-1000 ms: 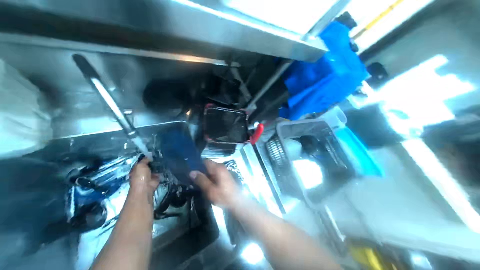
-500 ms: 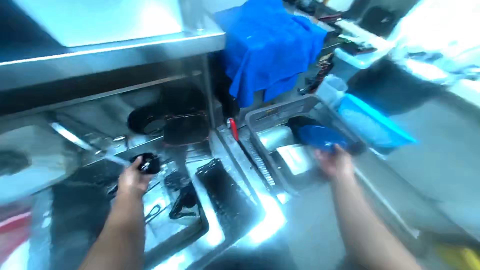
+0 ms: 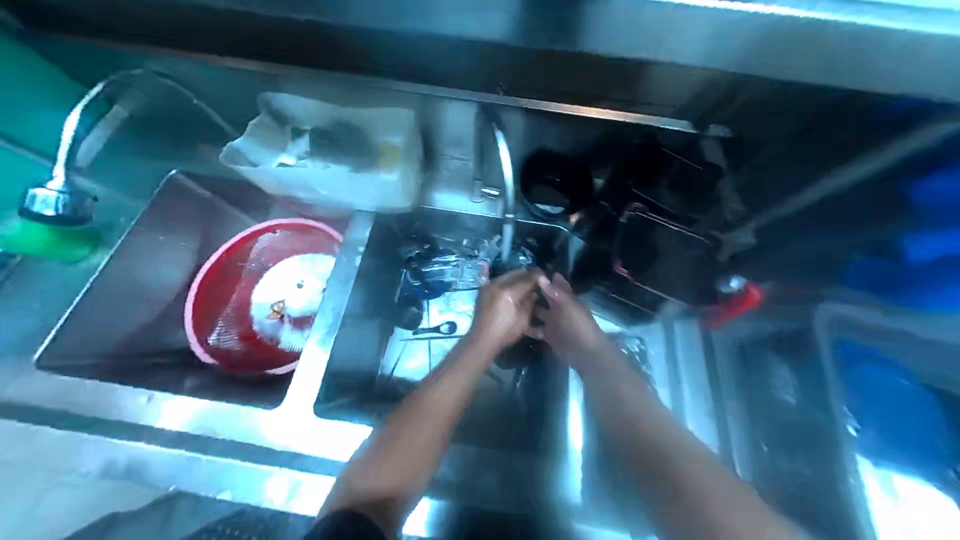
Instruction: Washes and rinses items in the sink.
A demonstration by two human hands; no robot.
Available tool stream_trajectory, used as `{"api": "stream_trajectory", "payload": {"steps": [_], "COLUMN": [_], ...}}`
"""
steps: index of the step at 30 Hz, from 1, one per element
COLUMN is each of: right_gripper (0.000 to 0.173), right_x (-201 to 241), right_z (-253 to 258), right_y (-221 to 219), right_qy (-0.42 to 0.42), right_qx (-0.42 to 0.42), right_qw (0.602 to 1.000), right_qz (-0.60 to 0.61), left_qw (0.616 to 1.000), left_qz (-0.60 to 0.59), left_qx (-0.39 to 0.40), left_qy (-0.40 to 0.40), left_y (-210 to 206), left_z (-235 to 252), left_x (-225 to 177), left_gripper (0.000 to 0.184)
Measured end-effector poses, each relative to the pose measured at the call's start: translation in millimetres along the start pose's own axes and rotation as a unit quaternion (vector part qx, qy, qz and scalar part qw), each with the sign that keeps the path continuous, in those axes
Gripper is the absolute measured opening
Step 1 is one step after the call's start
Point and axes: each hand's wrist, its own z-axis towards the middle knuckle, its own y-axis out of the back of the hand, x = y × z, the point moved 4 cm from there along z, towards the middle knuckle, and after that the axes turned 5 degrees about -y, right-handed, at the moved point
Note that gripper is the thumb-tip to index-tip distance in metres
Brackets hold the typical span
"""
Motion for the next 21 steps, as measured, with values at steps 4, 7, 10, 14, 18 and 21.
{"api": "stream_trajectory", "payload": {"steps": [4, 7, 10, 14, 18, 21], "right_gripper": [0.024, 0.032, 0.031, 0.033, 0.021, 0.021], "right_x": [-15, -17, -12, -2, 7, 8], "right_z": [78, 97, 109, 126, 118, 111], "right_y": [-29, -37, -53, -71, -78, -65], "right_qy": [-0.029, -0.084, -0.099, -0.121, -0.08, -0.083], "right_qx": [-0.128, -0.138, -0.095, -0.116, -0.091, -0.145], "right_qw": [0.988, 0.978, 0.985, 0.983, 0.99, 0.986], "right_qz": [0.086, 0.135, 0.109, 0.074, 0.075, 0.026], "left_qw": [0.997, 0.962, 0.902, 0.858, 0.83, 0.83], "left_qz": [-0.019, -0.029, -0.082, -0.155, -0.11, -0.081], "left_qx": [-0.067, -0.102, 0.049, 0.172, 0.233, 0.254], "left_qy": [-0.016, 0.251, 0.42, 0.459, 0.494, 0.489], "left_y": [8, -6, -54, -109, -110, -103], "left_z": [-27, -48, -64, -64, -58, -52], "left_x": [71, 185, 241, 241, 224, 212], "left_gripper": [0.036, 0.073, 0.067, 0.073, 0.054, 0.043]}}
